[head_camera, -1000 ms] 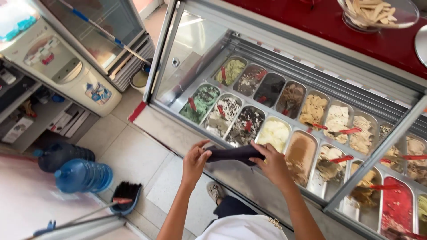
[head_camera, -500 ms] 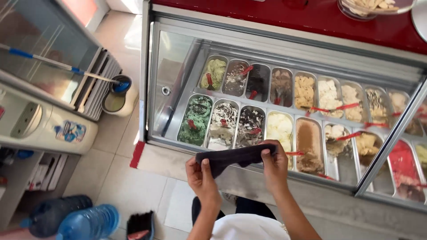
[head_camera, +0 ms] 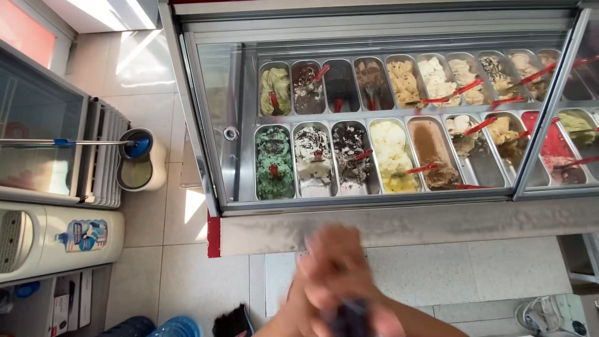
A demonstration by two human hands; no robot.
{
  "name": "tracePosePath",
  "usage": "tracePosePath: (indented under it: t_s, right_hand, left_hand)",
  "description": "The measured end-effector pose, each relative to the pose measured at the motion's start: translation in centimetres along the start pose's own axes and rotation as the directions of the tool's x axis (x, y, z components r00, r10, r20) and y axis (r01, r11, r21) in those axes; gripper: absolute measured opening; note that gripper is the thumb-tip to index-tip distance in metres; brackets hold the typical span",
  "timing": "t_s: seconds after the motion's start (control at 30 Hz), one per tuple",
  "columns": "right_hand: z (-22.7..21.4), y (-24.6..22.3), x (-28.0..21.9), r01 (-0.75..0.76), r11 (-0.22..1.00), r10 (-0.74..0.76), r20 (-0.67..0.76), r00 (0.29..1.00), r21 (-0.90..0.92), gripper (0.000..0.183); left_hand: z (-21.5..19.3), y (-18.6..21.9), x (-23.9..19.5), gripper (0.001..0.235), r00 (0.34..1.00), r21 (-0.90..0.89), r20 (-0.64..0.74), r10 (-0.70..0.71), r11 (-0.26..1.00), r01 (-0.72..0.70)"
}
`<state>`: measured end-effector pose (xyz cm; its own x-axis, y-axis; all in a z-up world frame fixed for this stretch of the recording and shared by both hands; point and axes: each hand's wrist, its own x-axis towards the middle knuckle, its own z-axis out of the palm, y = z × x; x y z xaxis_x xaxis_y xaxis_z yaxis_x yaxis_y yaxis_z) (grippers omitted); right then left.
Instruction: Organizing ice cream tubs inside a display freezer, wiping the edges, and washing the cleaning cloth in a sink.
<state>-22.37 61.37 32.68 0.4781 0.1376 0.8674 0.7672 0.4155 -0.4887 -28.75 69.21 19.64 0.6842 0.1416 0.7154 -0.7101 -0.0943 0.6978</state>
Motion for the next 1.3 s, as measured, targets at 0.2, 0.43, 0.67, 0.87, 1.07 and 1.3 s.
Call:
tracePosePath:
  t_s: [0.2, 0.43, 0.67, 0.87, 1.07, 1.3]
  right_hand:
    - [-3.6, 9.1, -6.1, -0.396, 0.828, 0.458, 0.070, 0.886, -0.397, 0.063]
    - [-7.8, 7.8, -7.2, -0.918, 0.219, 0.962, 0.228, 0.147, -0.330, 0.073]
    - [-4.5, 11.8, -16.0, -0.864, 0.362, 0.924, 0.258, 0.282, -0.349, 0.073]
    - [-3.6, 16.6, -18.4, -0.488, 0.568, 0.736, 0.143, 0.662, -0.663, 0.055]
    - [-2.4, 23.1, -8.0, -0.073, 0.625, 0.548, 0.371, 0.750, -0.777, 0.049]
    - [3.8, 31.6, -5.1, 0.209, 0.502, 0.494, 0.477, 0.727, -0.839, 0.050]
  left_hand:
    - [0.9, -0.9, 6.9, 0.056, 0.919, 0.073, -0.101, -0.382, 0.918, 0.390]
    - [-2.8, -7.3, -0.1, 0.040, 0.815, 0.758, -0.122, -0.566, 0.477, 0.445]
    - [-7.5, -8.9, 0.8, 0.046, 0.708, 0.916, 0.079, -0.702, 0.332, 0.227]
    - [-5.5, -14.4, -8.4, 0.058, 0.910, 0.990, -0.113, -0.400, 0.031, 0.137]
    - [-3.7, -15.0, -9.2, 0.061, 0.876, 0.963, -0.266, -0.402, -0.081, 0.255]
    - [-4.4, -15.6, -10.6, 0.062, 0.867, 0.952, -0.300, -0.397, -0.175, 0.249]
